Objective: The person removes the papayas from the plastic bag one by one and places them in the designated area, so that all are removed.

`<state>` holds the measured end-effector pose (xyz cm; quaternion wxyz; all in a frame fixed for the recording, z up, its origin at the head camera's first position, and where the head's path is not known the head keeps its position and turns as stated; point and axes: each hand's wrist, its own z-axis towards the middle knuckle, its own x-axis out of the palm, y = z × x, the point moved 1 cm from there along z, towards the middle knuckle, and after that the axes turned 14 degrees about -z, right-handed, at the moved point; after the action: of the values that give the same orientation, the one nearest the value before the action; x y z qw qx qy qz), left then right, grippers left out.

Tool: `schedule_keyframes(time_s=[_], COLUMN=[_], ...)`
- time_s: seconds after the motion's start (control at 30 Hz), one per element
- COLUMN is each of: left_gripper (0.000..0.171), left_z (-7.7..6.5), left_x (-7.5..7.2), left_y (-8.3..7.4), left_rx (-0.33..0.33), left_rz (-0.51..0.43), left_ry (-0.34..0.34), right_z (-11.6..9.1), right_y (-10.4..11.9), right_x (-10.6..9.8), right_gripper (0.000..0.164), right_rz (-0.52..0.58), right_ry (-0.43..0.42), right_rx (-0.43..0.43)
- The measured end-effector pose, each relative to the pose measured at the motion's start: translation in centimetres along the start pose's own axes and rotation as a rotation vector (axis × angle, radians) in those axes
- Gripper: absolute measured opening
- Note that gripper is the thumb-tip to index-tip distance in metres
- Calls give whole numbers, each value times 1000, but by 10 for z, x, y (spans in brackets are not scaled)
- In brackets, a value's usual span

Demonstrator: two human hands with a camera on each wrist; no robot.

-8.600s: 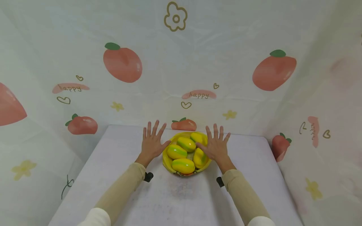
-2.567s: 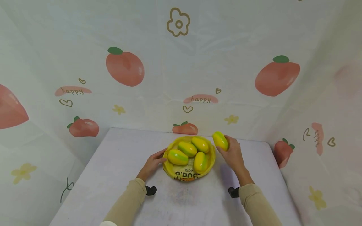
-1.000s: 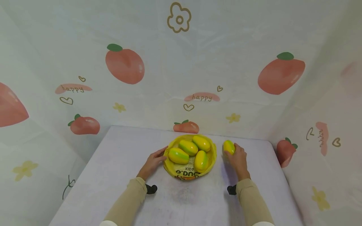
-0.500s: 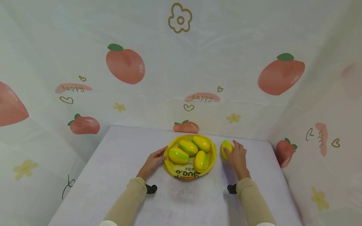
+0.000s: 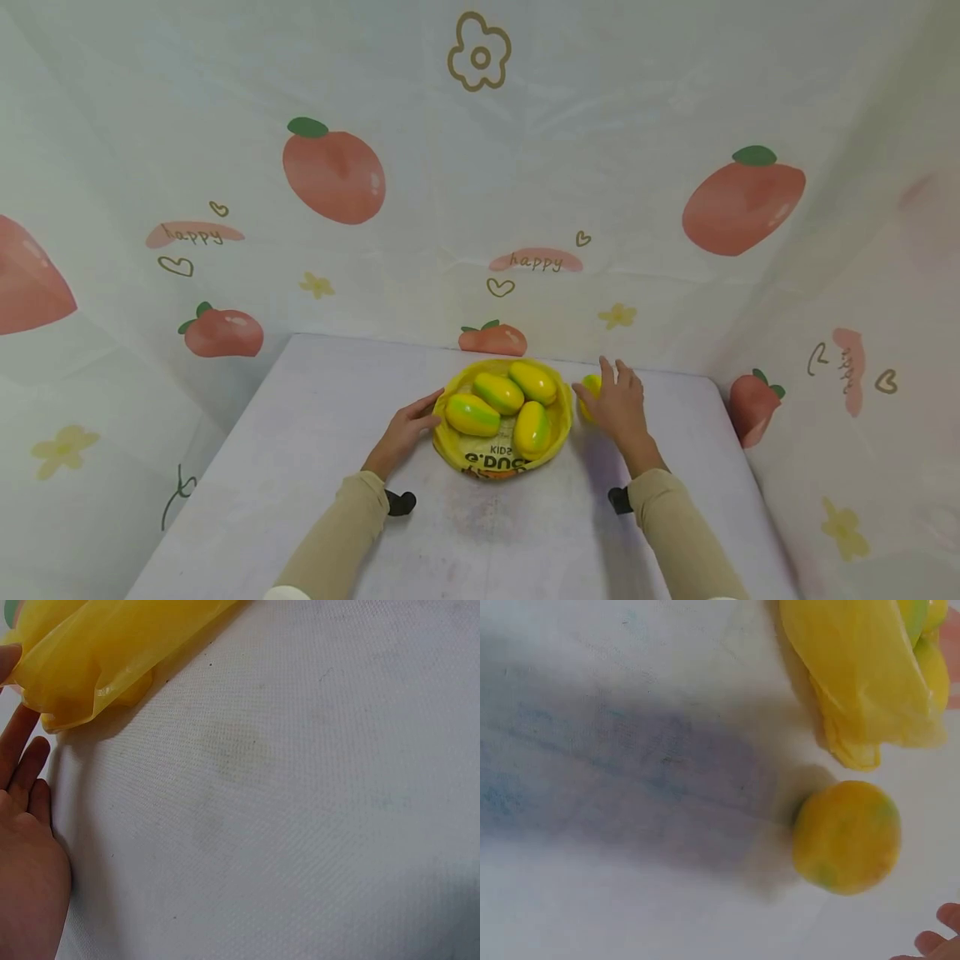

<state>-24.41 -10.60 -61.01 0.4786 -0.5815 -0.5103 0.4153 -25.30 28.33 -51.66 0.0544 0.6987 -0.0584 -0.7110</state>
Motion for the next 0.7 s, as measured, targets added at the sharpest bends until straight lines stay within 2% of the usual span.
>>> schedule_keyframes(time_s=[0.3, 0.53, 0.7], left_gripper=[53, 52, 52], left_z=[-2, -1, -1], left_x=[1, 1, 0], left_y=[-1, -1, -2], left_rx=[-1, 3, -4], left_rz=[-32, -28, -16], left_ry=[-2, 1, 1], right_z=[-3, -6, -10], right_y=[17, 30, 39], right_x=[-7, -10, -8], right_gripper=[92, 93, 94], right_rz=[-63, -70, -122], right_ry=[9, -38, -56], right_rx=[-75, -151, -216])
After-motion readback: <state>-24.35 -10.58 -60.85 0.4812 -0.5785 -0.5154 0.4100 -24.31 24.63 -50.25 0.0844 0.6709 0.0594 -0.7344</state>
